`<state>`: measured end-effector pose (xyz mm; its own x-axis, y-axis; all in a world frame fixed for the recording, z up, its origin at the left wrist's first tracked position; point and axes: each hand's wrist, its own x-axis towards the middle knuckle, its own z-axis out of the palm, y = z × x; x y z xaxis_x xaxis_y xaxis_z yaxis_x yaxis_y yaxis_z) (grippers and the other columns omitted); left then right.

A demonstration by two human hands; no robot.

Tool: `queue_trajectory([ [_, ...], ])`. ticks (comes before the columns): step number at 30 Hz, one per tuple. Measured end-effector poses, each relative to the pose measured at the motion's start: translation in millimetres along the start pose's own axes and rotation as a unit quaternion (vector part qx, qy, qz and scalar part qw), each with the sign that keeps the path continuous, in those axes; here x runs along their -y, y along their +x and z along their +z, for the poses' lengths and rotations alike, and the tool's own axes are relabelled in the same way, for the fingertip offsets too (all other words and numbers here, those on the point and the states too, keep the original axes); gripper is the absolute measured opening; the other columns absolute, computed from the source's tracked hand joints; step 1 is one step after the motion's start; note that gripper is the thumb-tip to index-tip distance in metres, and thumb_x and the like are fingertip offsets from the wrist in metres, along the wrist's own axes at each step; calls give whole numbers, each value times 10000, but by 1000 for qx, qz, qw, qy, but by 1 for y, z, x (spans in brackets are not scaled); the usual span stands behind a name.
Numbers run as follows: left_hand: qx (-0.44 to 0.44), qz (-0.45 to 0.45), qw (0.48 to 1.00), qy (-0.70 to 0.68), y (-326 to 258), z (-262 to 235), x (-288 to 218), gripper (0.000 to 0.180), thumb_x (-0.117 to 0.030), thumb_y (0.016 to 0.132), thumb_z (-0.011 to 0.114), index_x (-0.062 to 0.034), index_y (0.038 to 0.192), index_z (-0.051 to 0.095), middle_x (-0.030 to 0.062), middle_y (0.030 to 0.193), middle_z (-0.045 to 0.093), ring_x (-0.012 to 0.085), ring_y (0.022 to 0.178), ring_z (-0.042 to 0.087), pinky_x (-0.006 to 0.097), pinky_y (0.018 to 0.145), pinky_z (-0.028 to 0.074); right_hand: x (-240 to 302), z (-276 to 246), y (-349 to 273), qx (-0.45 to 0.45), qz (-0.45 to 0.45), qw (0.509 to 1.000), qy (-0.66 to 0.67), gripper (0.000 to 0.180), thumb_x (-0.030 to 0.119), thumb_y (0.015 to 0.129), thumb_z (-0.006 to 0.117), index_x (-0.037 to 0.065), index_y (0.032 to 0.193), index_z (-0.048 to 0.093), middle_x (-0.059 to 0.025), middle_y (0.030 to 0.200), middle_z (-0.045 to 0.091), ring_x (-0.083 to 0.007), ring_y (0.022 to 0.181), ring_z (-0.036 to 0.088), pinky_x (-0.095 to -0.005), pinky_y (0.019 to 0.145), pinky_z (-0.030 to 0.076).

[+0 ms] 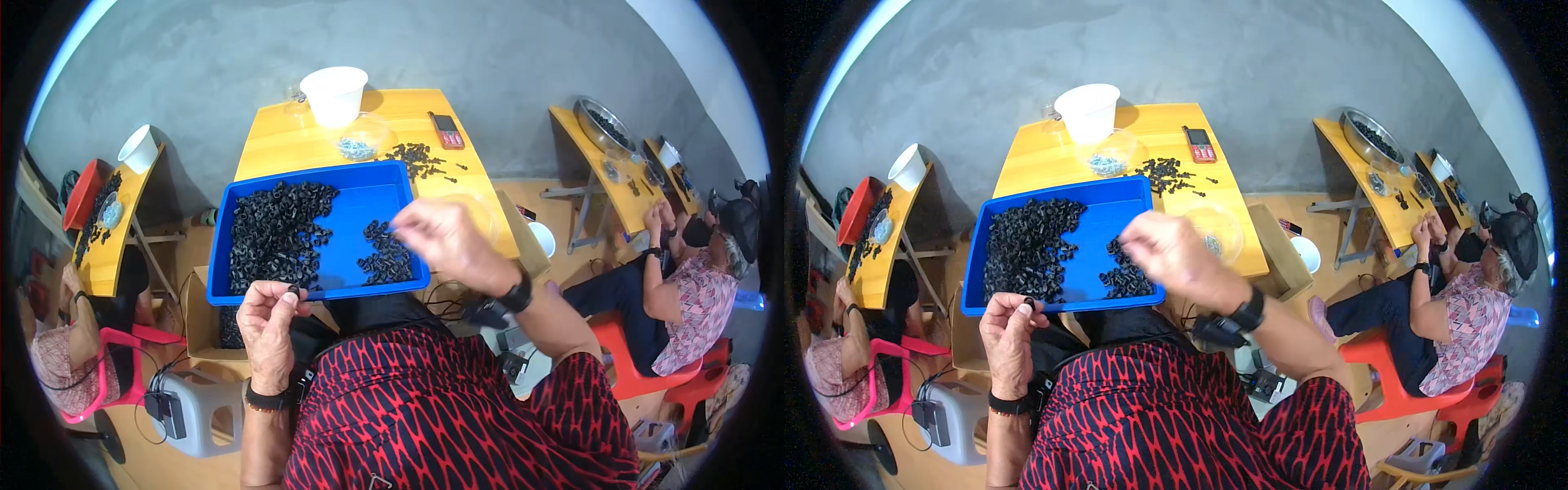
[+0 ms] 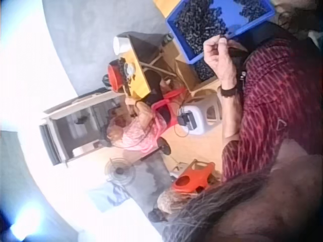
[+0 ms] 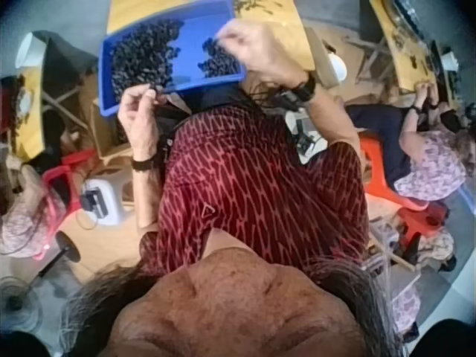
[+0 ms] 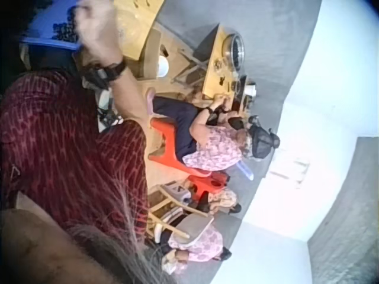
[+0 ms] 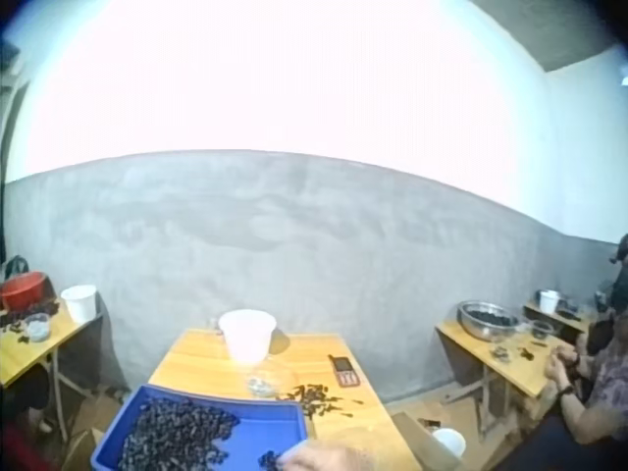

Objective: Sorting and inspecting small black rubber or plastic components from a tray into various containers.

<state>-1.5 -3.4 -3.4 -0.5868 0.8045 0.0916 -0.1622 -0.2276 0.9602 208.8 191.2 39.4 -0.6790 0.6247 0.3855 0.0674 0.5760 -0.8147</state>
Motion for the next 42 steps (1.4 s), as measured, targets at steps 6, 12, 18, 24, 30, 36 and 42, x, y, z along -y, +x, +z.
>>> queue_trajectory([
  [6, -3, -15, 999, -28, 3, 1, 3, 95, -53, 922, 654, -46, 1001, 602, 75, 875, 676, 127, 695, 645, 277, 660, 554, -54, -69, 5, 49, 37, 920, -388, 82, -3, 764, 598, 4, 809, 666, -225, 809, 646, -392, 784, 642, -442, 713, 521],
  [12, -2, -16, 999, -33, 3, -2, 2, 98, -59, 919, 663, -49, 998, 605, 73, 874, 680, 122, 694, 645, 270, 659, 550, -85, -65, 8, 130, 100, 901, -402, 113, 23, 759, 606, 5, 825, 695, -243, 871, 674, -408, 862, 657, -457, 765, 524],
  [18, -6, -29, 999, -38, 3, -2, 0, 91, -8, 902, 662, -36, 970, 609, 62, 880, 664, 118, 735, 650, 260, 666, 554, -87, -60, 10, 145, 118, 889, -417, 119, 43, 764, 616, 16, 839, 704, -242, 884, 676, -421, 874, 652, -461, 778, 523],
  [24, -6, -21, 999, -46, 4, -2, 0, 82, -13, 904, 664, -34, 964, 613, 58, 885, 661, 123, 751, 658, 261, 668, 555, -62, -72, 6, 90, 121, 947, -285, 90, 49, 789, 665, 2, 863, 683, -178, 819, 691, -293, 799, 680, -397, 723, 537],
  [30, 7, -23, 998, -57, 4, -1, 0, 77, -45, 916, 658, -45, 975, 608, 81, 849, 685, 117, 693, 634, 276, 658, 555, -26, -59, -6, 58, 195, 968, 145, 163, 77, 896, 687, -27, 1009, 633, -100, 857, 683, -153, 783, 672, -279, 688, 541],
  [36, 9, -33, 996, -82, 4, 0, -3, 99, -44, 914, 664, -21, 1000, 619, 90, 858, 688, 137, 716, 649, 287, 670, 558, 0, -22, -8, 51, 144, 926, 346, 237, 28, 903, 666, -26, 1128, 614, -137, 911, 698, -203, 740, 701, -269, 615, 568],
  [42, 28, -52, 994, -91, 3, -2, -8, 144, -38, 923, 655, 10, 1057, 640, 104, 895, 696, 150, 755, 665, 285, 704, 567, 12, -4, -4, 77, 118, 916, 377, 193, 35, 925, 653, -68, 1087, 630, -177, 952, 703, -230, 806, 716, -317, 700, 603],
])
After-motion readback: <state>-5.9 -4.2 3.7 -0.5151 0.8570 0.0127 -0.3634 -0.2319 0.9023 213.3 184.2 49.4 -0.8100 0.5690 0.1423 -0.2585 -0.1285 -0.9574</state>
